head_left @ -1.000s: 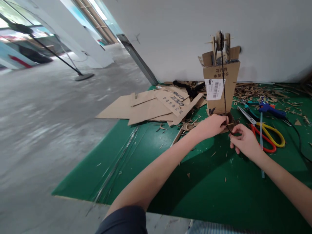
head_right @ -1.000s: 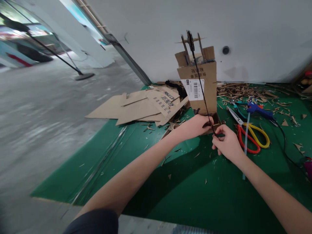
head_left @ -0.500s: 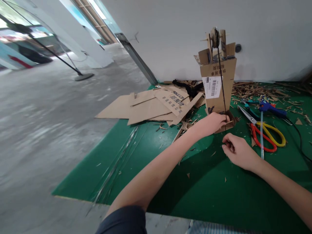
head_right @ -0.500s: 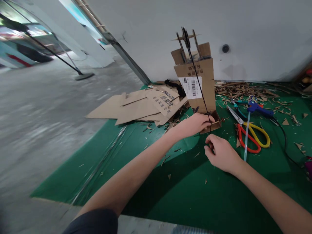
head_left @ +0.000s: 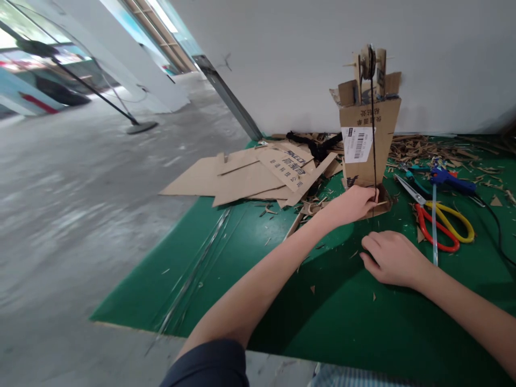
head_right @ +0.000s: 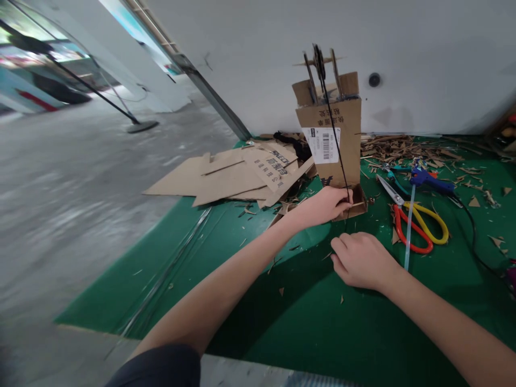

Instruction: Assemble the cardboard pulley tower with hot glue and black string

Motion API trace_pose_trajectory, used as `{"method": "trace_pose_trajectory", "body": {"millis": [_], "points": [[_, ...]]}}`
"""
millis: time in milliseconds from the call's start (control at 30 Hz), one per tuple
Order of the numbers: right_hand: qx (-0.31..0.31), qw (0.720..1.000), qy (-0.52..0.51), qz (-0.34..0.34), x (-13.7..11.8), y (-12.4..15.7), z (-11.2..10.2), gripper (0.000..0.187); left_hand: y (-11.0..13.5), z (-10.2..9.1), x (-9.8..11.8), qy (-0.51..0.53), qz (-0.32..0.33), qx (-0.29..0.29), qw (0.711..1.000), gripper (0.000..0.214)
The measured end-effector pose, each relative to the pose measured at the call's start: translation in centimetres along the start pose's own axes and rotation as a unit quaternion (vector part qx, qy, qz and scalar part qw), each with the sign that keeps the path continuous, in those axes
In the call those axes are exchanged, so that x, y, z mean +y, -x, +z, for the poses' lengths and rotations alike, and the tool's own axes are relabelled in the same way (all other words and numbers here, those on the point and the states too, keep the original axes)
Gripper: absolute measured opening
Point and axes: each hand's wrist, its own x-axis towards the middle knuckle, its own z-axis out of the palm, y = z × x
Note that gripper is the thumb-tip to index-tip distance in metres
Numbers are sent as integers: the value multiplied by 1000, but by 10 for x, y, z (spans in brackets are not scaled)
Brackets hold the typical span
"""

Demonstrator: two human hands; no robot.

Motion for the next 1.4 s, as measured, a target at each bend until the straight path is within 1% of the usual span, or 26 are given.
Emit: {"method": "trace_pose_trajectory", "body": {"millis": [67, 133, 200, 300, 400, 467, 533, 567, 633, 700, 867, 967, 1067, 1167, 1233, 1333, 1400], "points": [[8, 1000, -2, 5, 0, 1, 0, 15, 0, -2, 0, -3, -2, -11, 1000, 18], [27, 999, 0, 28, 2, 2, 2, 16, -1, -4, -3, -2, 5, -22, 1000, 17], [57, 996, 13, 68, 4, 4, 3, 19, 0, -5, -7, 9, 21, -26, 999, 16], [84, 984, 37, 154, 8, 6, 6, 27, 1, -8, -12, 10, 44, -29, 999, 28], [68, 964, 17, 258, 13, 7, 8, 36, 6, -14, -10, -45, 47, -32, 997, 30], [43, 954, -16, 298, 16, 6, 8, 33, 11, -21, -5, -96, 35, -24, 994, 28], [21, 951, -38, 305, 19, 5, 7, 26, 17, -29, 1, -136, 20, -24, 990, 25], [16, 952, -42, 303, 19, 5, 7, 24, 20, -33, 3, -147, 13, -33, 988, 22], [17, 954, -49, 295, 20, 4, 6, 22, 25, -39, 7, -156, 11, -50, 986, 18], [27, 957, -57, 283, 18, 3, 5, 22, 26, -41, 8, -148, 19, -62, 987, 16], [50, 966, -89, 239, 13, 3, 3, 23, 21, -29, 10, -131, 36, -85, 987, 11], [62, 968, -91, 225, 12, 4, 3, 24, 18, -21, 12, -137, 33, -75, 987, 11], [91, 965, -91, 228, 15, 5, 3, 23, 17, -18, 11, -158, 22, -54, 986, 9], [148, 954, -98, 241, 20, 6, 3, 23, 17, -20, 9, -192, 4, -43, 980, 8], [183, 943, -99, 259, 24, 5, 3, 22, 18, -23, 9, -192, 1, -42, 980, 7], [207, 933, -91, 281, 28, 3, 2, 18, 20, -29, 13, -145, 24, -73, 986, 9], [216, 934, -72, 275, 31, 0, 0, 17, 21, -33, 14, -111, 41, -93, 989, 10]]}}
